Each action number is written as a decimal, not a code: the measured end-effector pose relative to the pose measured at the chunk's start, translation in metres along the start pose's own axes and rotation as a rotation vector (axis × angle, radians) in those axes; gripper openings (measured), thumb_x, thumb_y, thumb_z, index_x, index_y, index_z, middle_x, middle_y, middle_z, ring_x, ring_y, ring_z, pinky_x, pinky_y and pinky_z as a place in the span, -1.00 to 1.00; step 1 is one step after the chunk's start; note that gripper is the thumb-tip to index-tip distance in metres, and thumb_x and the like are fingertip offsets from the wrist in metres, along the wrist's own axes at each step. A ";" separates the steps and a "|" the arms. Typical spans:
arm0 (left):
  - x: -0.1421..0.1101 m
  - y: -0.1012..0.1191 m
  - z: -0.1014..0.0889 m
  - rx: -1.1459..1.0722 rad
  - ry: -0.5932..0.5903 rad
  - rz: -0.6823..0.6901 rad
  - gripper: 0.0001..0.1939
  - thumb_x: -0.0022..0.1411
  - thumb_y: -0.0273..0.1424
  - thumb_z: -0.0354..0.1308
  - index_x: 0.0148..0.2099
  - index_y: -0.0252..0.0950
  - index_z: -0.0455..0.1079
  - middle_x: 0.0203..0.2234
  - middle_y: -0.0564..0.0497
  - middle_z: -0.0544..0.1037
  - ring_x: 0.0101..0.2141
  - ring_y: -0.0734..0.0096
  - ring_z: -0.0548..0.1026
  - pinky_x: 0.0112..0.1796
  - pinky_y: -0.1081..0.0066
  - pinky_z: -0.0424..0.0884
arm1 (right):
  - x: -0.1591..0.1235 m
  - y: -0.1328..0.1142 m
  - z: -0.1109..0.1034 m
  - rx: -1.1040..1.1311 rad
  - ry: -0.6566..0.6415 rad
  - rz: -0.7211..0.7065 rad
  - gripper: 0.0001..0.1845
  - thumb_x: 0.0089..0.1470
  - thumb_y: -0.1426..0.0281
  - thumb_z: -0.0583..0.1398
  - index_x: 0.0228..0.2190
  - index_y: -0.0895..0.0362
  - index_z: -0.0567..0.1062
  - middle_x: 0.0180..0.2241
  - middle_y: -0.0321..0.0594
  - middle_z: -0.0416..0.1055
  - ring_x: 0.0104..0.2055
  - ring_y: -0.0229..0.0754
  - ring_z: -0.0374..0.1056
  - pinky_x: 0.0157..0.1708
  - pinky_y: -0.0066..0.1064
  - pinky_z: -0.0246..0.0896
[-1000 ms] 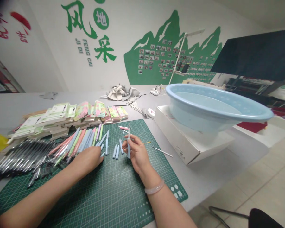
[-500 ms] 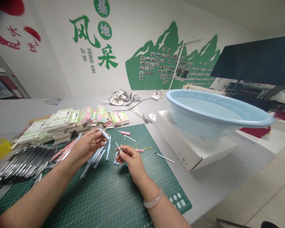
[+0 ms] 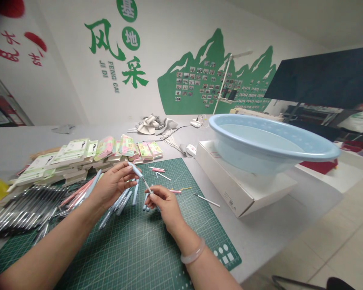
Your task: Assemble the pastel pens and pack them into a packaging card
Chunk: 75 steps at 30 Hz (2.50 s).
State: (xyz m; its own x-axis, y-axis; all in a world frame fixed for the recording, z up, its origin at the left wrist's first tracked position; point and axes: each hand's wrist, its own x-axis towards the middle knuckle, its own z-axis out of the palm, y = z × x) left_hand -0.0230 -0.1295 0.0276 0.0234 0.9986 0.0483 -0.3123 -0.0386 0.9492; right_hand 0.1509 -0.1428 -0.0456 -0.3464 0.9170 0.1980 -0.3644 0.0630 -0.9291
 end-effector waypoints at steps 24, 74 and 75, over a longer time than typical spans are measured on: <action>-0.007 -0.025 0.014 0.349 -0.144 0.150 -0.80 0.04 -0.35 0.23 -0.29 -0.30 0.34 -0.44 0.04 0.48 -0.41 0.42 0.44 -0.41 0.47 0.37 | 0.000 -0.003 0.006 0.023 0.131 -0.021 -0.79 -0.12 0.37 0.31 -0.43 0.11 0.37 -0.51 -0.37 0.39 -0.54 -0.33 0.24 -0.52 -0.51 0.13; -0.008 -0.043 0.000 0.179 -0.255 0.127 -0.84 0.13 -0.40 0.18 -0.20 -0.31 0.40 -0.28 -0.04 0.53 -0.25 0.33 0.45 -0.15 0.35 0.30 | -0.002 0.005 0.006 0.303 -0.004 0.142 -0.71 0.10 0.24 0.18 -0.37 0.26 0.46 -0.53 -0.28 0.33 -0.66 -0.48 0.09 -0.68 -0.61 -0.16; -0.008 -0.044 0.000 0.178 -0.251 0.127 -0.84 0.13 -0.40 0.19 -0.20 -0.30 0.40 -0.29 -0.04 0.52 -0.24 0.32 0.45 -0.14 0.35 0.30 | -0.002 0.005 0.005 0.320 0.002 0.140 -0.77 0.05 0.28 0.23 -0.38 0.23 0.44 -0.54 -0.32 0.32 -0.66 -0.49 0.08 -0.68 -0.61 -0.18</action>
State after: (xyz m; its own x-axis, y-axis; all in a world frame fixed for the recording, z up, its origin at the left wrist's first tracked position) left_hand -0.0094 -0.1358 -0.0144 0.2346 0.9460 0.2238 -0.1577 -0.1901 0.9690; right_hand 0.1454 -0.1467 -0.0490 -0.4106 0.9088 0.0744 -0.5658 -0.1900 -0.8023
